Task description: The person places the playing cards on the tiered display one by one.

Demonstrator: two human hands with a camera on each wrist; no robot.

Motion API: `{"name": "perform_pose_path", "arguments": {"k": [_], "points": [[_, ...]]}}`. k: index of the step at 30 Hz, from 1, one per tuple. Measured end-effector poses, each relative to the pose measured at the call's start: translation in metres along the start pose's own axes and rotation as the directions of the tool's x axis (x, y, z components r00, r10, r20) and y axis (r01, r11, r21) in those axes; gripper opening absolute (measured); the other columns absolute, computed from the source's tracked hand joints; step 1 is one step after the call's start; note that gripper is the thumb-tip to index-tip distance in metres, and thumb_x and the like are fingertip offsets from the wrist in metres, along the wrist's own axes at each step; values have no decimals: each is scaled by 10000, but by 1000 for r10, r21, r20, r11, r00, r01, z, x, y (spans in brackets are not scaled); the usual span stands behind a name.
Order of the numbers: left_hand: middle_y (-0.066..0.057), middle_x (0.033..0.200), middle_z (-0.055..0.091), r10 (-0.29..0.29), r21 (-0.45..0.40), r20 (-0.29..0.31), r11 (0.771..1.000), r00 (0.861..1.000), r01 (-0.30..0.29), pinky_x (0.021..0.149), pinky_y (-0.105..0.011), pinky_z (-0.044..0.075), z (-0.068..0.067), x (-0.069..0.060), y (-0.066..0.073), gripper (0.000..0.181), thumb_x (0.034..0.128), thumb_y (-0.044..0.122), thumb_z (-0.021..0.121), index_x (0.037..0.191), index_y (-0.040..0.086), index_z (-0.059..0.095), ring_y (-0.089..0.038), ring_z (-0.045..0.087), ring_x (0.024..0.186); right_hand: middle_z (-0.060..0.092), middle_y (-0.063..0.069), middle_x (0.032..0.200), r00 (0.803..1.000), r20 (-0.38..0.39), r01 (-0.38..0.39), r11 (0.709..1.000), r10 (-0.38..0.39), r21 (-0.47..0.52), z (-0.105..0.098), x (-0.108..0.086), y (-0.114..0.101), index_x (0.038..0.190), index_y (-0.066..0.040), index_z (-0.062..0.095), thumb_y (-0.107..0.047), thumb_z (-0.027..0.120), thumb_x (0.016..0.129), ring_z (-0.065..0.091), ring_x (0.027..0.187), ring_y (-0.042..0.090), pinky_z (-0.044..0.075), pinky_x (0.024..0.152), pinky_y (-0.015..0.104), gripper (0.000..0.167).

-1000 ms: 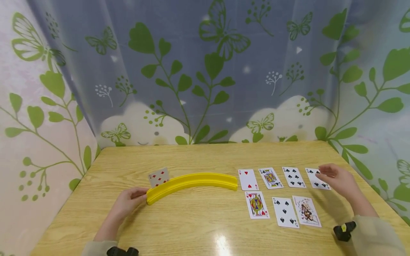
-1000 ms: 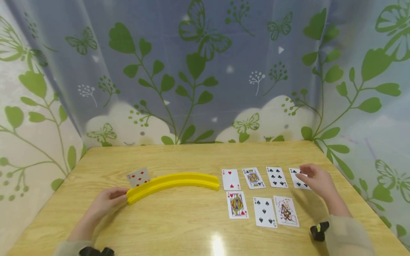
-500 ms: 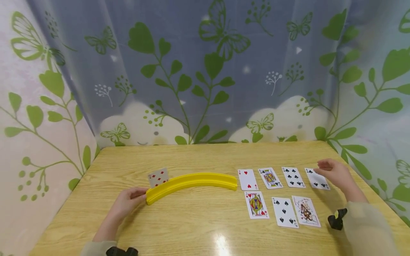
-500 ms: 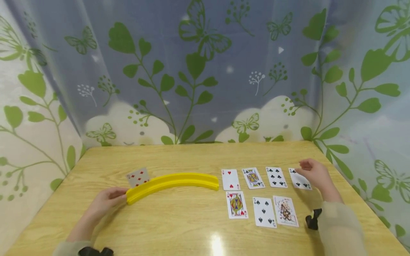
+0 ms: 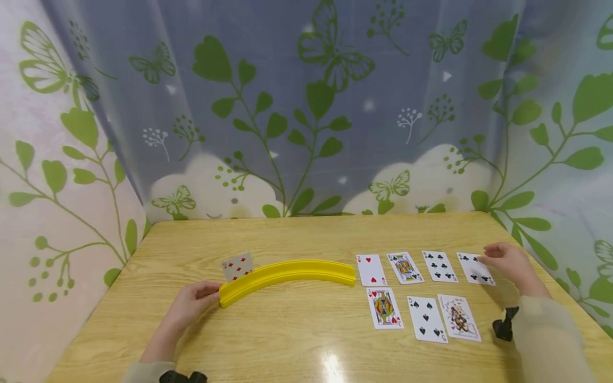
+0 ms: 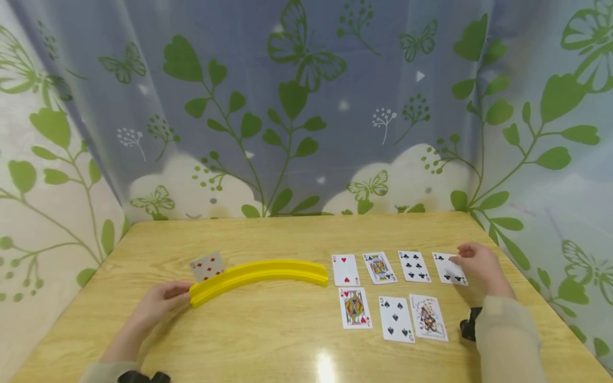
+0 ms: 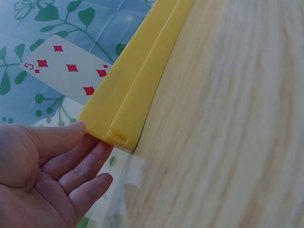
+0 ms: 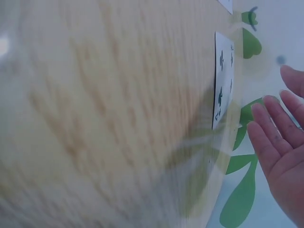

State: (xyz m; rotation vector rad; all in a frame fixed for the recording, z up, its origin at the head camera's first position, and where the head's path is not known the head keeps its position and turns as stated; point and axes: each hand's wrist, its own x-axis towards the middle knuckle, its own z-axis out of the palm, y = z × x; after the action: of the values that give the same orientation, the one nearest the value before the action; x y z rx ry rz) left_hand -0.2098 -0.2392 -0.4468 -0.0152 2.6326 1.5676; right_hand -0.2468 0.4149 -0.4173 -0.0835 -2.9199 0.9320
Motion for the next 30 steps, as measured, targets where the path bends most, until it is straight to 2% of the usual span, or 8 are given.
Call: {"name": "perform_pose_path", "arguments": {"k": [9, 22, 26, 30], "points": [[-173, 1076, 586, 19, 3, -2, 1000, 1000, -19, 827, -372, 448, -1, 1, -1, 262, 862, 83, 567, 1097, -33, 576, -261, 550, 974, 501, 357, 1018, 1000, 23, -8, 1000, 7, 24, 1, 3, 5, 1087, 192, 434, -218, 604, 823, 474, 931, 467, 425, 737, 495, 516], [-157, 1035, 606, 27, 6, -2, 1000, 1000, -27, 806, -355, 456, 0, 2, -2, 240, 851, 56, 574, 1072, -34, 592, -239, 565, 938, 487, 355, 1034, 989, 138, -53, 998, 55, -14, 2, 8, 16, 1102, 194, 407, -285, 611, 819, 453, 943, 455, 385, 767, 517, 592], [-149, 1026, 609, 32, 16, -8, 999, 999, -32, 795, -346, 462, 0, 2, -3, 232, 849, 50, 574, 1067, -29, 598, -230, 568, 926, 495, 352, 1021, 987, 153, -37, 999, 39, -17, 2, 9, 17, 1118, 203, 394, -279, 614, 816, 463, 938, 456, 389, 769, 518, 609], [-148, 1029, 608, 35, 15, -5, 999, 999, -35, 795, -344, 462, 0, 2, -5, 235, 853, 56, 572, 1071, -28, 596, -230, 566, 931, 463, 366, 1066, 979, 201, -41, 999, 44, -21, 3, 9, 15, 1167, 202, 354, -318, 617, 815, 443, 966, 468, 383, 786, 526, 681]]}}
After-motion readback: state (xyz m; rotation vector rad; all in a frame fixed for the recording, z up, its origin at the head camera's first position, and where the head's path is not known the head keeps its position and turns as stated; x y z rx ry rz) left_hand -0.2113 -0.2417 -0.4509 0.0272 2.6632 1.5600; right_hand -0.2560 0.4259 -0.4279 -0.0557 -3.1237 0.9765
